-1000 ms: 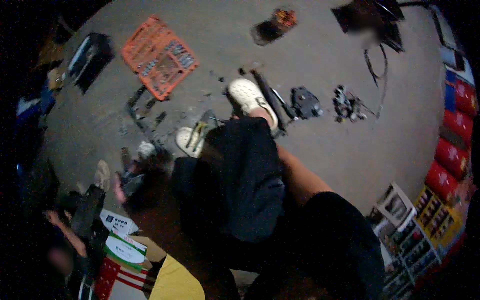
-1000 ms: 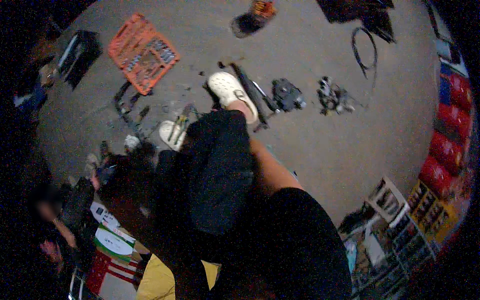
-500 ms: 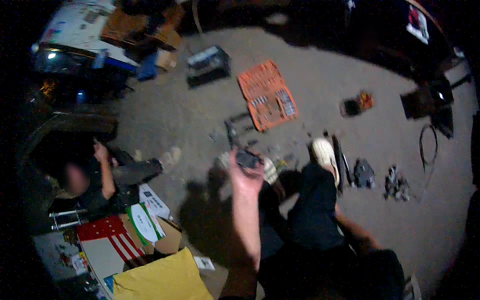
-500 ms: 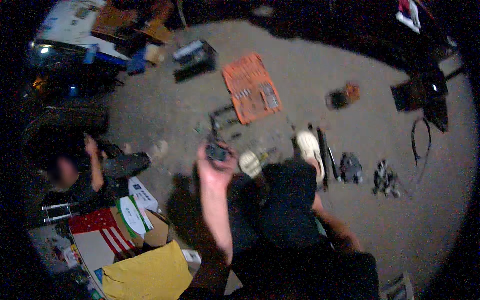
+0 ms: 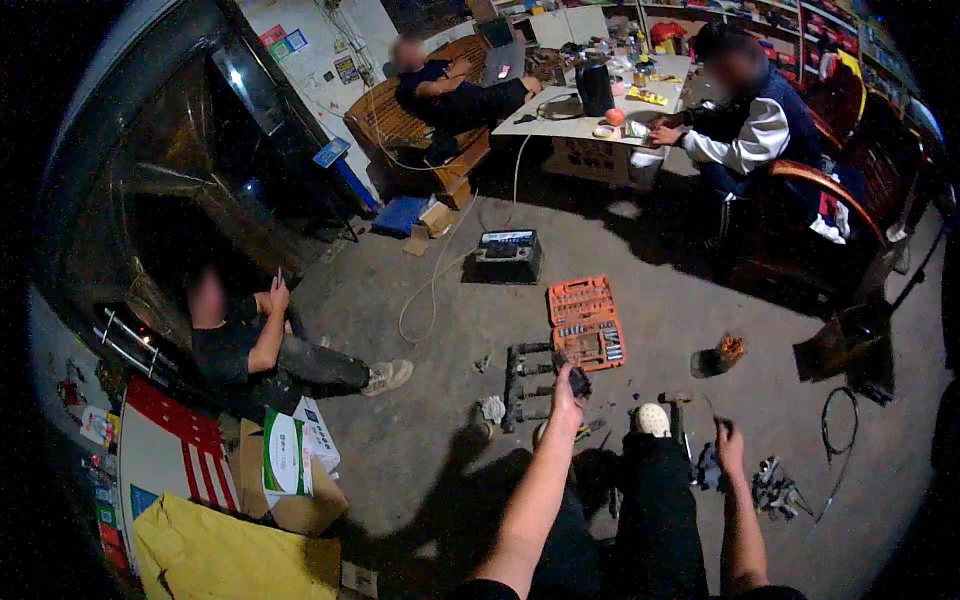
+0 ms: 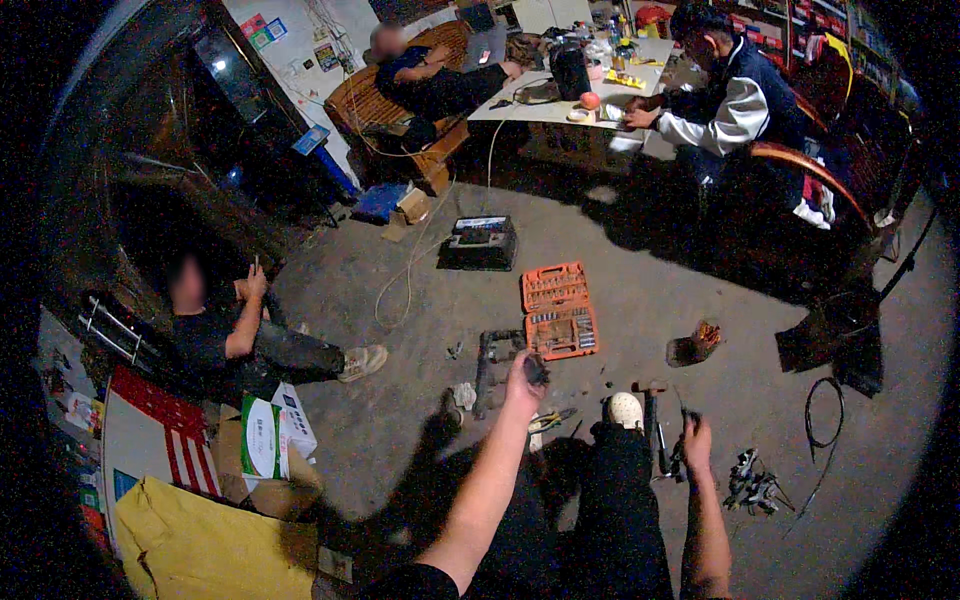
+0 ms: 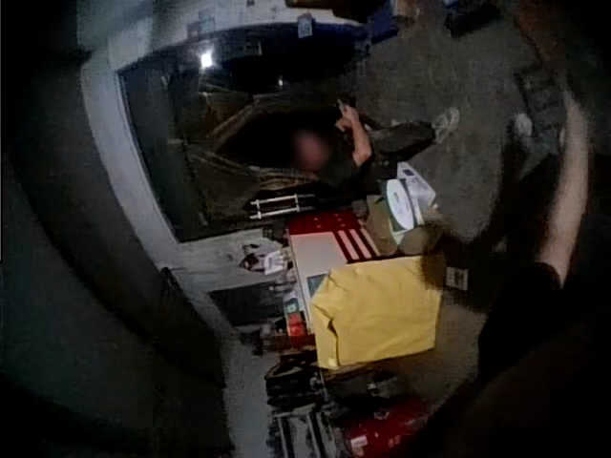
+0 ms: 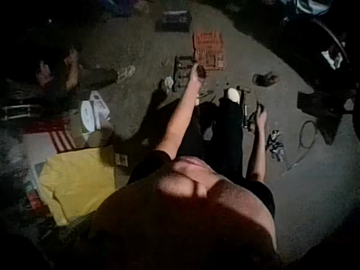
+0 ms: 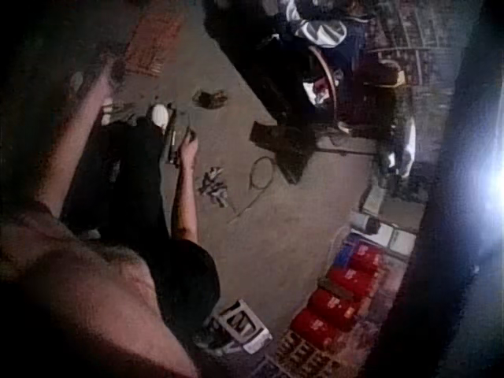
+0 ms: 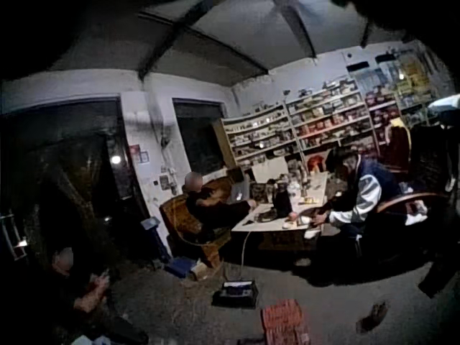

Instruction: The person sits on the floor of a workshop and uses a screwdriver to disassemble and manipulate small mechanical components. They handle a cylindrical metal part and a larger black housing, removing screws and separating pieces while other people sit nearby.

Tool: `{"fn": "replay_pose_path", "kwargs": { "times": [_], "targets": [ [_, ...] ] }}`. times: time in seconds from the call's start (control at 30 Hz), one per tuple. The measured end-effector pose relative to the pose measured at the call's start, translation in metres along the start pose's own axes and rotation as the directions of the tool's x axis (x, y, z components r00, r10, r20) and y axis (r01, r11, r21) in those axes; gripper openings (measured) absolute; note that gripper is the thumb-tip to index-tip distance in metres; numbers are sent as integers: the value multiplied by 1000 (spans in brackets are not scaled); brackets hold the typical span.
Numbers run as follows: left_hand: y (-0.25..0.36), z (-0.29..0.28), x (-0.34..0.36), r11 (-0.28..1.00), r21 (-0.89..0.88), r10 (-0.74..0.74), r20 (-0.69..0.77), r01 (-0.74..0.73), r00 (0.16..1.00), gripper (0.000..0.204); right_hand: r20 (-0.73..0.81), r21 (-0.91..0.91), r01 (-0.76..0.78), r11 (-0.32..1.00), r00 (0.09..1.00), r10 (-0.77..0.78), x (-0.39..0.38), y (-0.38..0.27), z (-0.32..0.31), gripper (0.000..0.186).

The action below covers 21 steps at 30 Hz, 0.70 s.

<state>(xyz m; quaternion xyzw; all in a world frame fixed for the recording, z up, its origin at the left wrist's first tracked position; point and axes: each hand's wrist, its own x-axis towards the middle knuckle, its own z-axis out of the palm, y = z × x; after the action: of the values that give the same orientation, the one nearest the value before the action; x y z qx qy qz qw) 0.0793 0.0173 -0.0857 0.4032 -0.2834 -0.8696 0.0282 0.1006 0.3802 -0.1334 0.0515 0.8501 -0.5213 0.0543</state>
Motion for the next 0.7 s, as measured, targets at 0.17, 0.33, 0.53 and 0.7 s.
{"fn": "replay_pose_path", "kwargs": {
  "times": [0.17,0.33,0.53,0.7],
  "targets": [
    [-1,30,2,978,66,195,24,-196,981,19,-16,216,134,967,991,-134,48,-111,23,30],
    [23,18,27,914,233,325,68,-332,943,19,233,175,262,949,926,-299,42,-237,86,32],
    [51,43,-14,842,458,362,-85,-287,928,49,271,236,445,864,824,-498,55,-245,139,31],
    [63,35,-3,658,588,535,76,-471,842,42,164,266,472,840,837,-522,60,-236,150,29]
  ]
}}
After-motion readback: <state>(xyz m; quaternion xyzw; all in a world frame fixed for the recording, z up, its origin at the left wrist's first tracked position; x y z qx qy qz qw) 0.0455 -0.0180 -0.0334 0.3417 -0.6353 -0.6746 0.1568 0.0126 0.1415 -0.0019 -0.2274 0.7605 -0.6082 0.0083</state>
